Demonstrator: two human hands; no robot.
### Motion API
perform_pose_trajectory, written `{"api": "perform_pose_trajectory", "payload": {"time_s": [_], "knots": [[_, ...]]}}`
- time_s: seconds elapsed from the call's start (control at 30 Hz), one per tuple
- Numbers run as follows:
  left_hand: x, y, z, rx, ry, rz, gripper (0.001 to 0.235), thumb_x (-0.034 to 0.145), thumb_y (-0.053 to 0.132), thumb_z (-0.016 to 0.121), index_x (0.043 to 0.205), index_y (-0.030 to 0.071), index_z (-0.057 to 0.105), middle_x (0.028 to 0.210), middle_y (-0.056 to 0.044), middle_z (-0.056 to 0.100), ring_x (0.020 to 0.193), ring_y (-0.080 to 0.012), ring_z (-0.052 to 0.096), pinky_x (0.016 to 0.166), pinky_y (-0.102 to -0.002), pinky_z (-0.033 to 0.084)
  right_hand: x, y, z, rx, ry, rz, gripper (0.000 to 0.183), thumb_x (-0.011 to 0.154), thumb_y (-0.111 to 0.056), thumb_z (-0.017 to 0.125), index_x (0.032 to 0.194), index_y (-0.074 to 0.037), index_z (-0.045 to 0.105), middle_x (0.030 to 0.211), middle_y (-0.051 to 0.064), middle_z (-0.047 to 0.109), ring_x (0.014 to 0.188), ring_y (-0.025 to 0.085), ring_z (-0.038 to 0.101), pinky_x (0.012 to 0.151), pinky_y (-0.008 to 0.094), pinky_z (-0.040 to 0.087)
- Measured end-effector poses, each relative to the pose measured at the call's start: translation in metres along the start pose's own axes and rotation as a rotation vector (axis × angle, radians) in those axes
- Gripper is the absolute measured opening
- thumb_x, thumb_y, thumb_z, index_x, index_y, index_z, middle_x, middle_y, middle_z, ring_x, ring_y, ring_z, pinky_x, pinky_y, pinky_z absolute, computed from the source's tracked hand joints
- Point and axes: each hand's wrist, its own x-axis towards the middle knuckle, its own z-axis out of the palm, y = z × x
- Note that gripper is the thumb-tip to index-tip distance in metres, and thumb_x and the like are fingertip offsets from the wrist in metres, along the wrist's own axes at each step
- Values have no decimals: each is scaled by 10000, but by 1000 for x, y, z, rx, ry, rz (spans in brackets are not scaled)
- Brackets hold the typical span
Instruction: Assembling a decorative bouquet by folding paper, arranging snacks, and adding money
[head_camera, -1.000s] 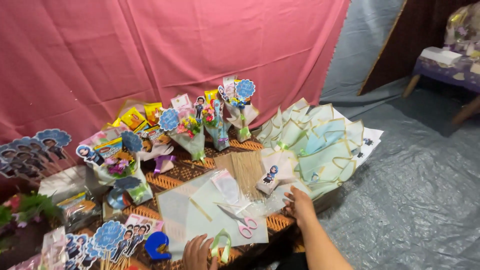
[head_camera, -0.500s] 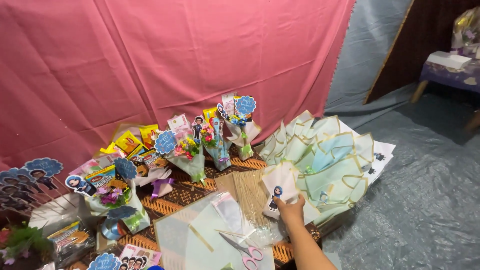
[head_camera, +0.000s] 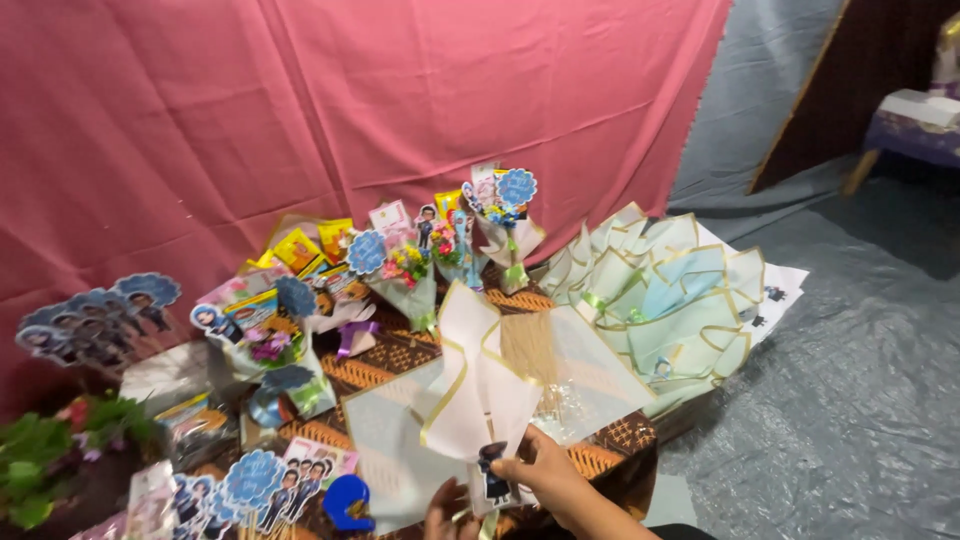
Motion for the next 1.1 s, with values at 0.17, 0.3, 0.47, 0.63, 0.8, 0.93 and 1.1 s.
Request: {"api": "perform_pose_trajectory", "payload": {"time_s": [0.17,0.3,0.47,0.63,0.8,0.93,1.1], "knots": [[21,100,44,92,267,-276,805,763,321,833,1428,0,511,1337,-246,696,1258,-372,694,1103,-481,463,-27,29,28,-4,-269,-93,653,783,25,721,1417,1,567,1118,194,768,954,234,705,799,294,547],[7,160,58,113,416,-434,627,745,119,807,1315,-24,588,1132,-207,782,1023,-279,782,966,-382,585,-26,61,39,-12,-185,-218,464,949,-136,604,1389,-2,543,1026,128,654,816,171,585,726,290,482],[-16,216,60,114,491,-493,640,729,81,755,1335,-53,599,1137,-235,806,1014,-291,808,934,-370,617,-60,63,68,59,-128,-339,792,782,-166,777,1479,-79,411,1218,151,537,956,214,535,799,336,488],[-55,221,40,206,463,-503,712,750,28,804,1408,46,534,1118,-169,800,993,-235,832,927,-337,647,-83,77,91,-470,-97,-857,656,795,-374,802,1320,-72,550,1330,137,508,1185,254,527,980,390,462],[-82,236,46,430,391,-306,930,703,404,960,1449,103,494,1312,-121,730,1195,-239,754,1052,-378,561,-113,67,115,-527,-119,-858,473,799,-342,860,1170,-112,678,1326,131,499,1285,285,502,1006,435,515],[-84,283,76,-474,467,-452,876,704,-244,530,1528,23,403,1161,-342,685,797,-306,680,712,-373,561,-142,46,132,-568,-112,-861,85,835,-181,819,848,-105,783,1258,102,542,1241,242,507,1013,402,467],[-104,234,51,-231,110,-317,776,875,26,702,1540,82,306,1407,-178,610,1225,-242,674,1043,-352,550,-147,35,145,-691,-23,-835,81,791,-213,840,757,-143,817,1188,42,618,1107,210,506,954,364,430]]}}
